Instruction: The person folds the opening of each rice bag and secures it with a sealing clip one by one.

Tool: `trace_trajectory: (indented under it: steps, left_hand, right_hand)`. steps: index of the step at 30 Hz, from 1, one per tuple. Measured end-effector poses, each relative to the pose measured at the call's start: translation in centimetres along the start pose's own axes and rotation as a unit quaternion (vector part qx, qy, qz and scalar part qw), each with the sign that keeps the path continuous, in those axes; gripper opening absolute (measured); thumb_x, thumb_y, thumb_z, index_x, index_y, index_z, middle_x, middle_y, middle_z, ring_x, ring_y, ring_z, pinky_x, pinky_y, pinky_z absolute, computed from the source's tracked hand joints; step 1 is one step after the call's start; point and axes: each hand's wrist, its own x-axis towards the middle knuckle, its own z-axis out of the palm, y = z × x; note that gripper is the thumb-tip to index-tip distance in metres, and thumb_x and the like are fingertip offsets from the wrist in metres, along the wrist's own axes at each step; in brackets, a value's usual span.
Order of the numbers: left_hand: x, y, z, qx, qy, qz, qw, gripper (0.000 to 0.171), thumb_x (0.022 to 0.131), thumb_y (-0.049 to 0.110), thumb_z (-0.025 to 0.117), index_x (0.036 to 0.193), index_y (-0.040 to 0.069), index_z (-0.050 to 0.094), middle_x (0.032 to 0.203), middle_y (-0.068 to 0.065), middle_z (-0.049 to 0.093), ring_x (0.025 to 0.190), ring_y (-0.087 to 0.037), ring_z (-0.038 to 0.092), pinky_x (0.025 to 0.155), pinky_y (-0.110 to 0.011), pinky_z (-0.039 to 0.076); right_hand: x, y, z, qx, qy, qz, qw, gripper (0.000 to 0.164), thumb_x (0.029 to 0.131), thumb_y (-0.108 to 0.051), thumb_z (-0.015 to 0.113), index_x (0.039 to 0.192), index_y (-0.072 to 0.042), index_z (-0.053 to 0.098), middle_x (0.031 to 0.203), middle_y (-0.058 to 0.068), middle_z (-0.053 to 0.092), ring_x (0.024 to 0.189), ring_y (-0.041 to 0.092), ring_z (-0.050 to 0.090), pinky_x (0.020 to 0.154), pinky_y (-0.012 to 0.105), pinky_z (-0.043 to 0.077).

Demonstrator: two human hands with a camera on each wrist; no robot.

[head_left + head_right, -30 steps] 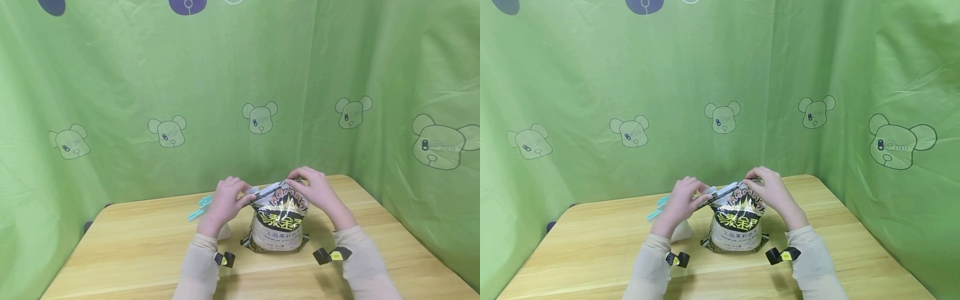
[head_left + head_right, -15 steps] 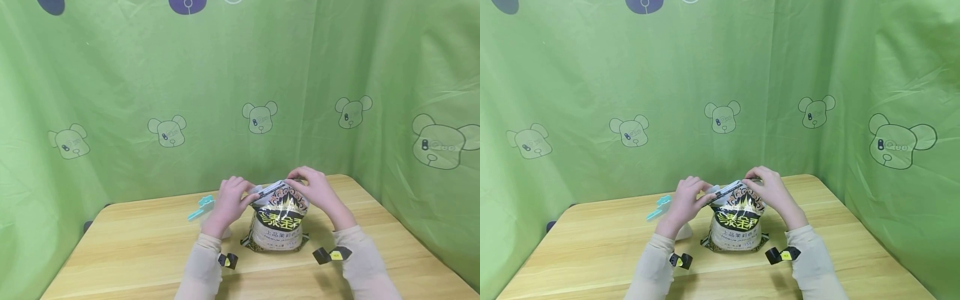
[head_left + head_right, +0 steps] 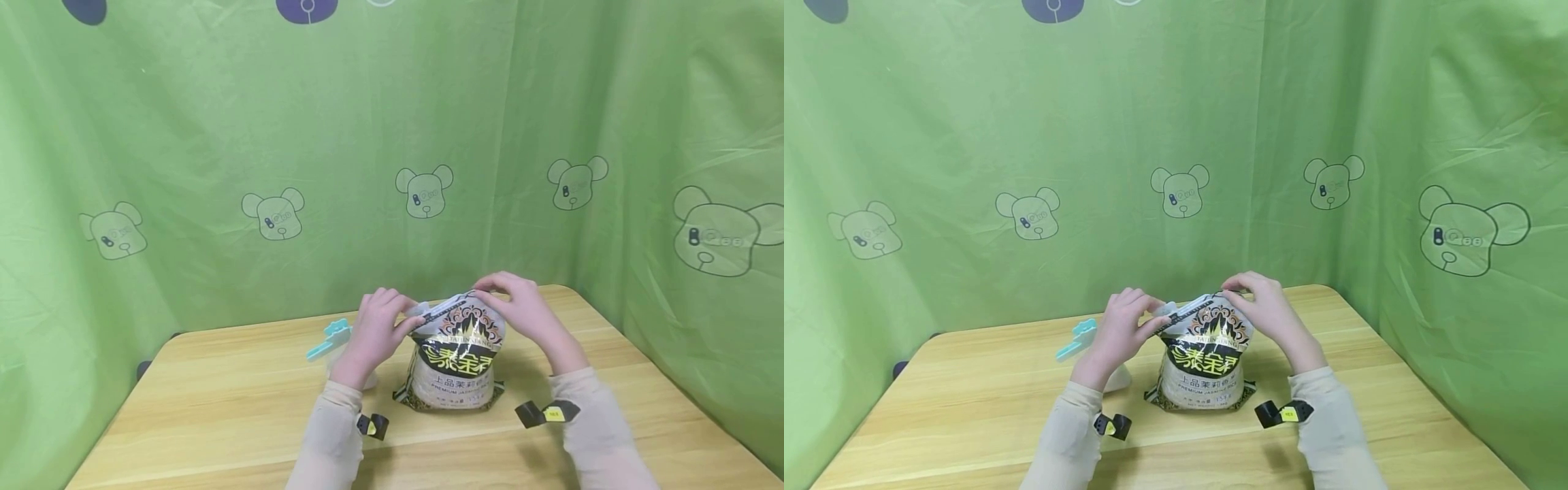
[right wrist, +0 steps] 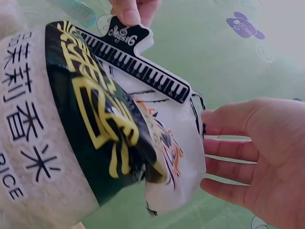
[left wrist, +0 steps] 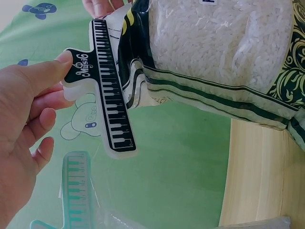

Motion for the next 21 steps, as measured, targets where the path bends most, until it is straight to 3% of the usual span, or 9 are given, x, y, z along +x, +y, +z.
trace_trajectory:
  steps: [8, 21]
  left_hand:
    - [-0.1, -0.1, 0.0, -0.002, 0.0, -0.001, 1.0, 0.025, 0.085, 0.036, 0.071, 0.099, 0.015, 0.069, 0.092, 0.006, 0.069, 0.085, -0.01, 0.055, 0.08, -0.027, 0.043]
    - [0.0, 0.0, 0.3, 0.0, 0.003, 0.0, 1.0, 0.024, 0.086, 0.033, 0.071, 0.1, 0.015, 0.069, 0.092, 0.005, 0.068, 0.085, -0.011, 0.055, 0.081, -0.029, 0.044]
  right_hand:
    - [-0.1, 0.9, -0.4, -0.003, -0.022, 0.014, 1.0, 0.029, 0.096, -0.024, 0.061, 0.116, -0.003, 0.066, 0.122, 0.022, 0.065, 0.117, 0.044, 0.057, 0.101, 0.062, 0.043]
    - [0.0, 1.1, -0.3, -0.004, -0.011, 0.01, 1.0, 0.025, 0.094, -0.02, 0.064, 0.112, -0.002, 0.066, 0.115, 0.021, 0.067, 0.111, 0.042, 0.061, 0.098, 0.06, 0.047]
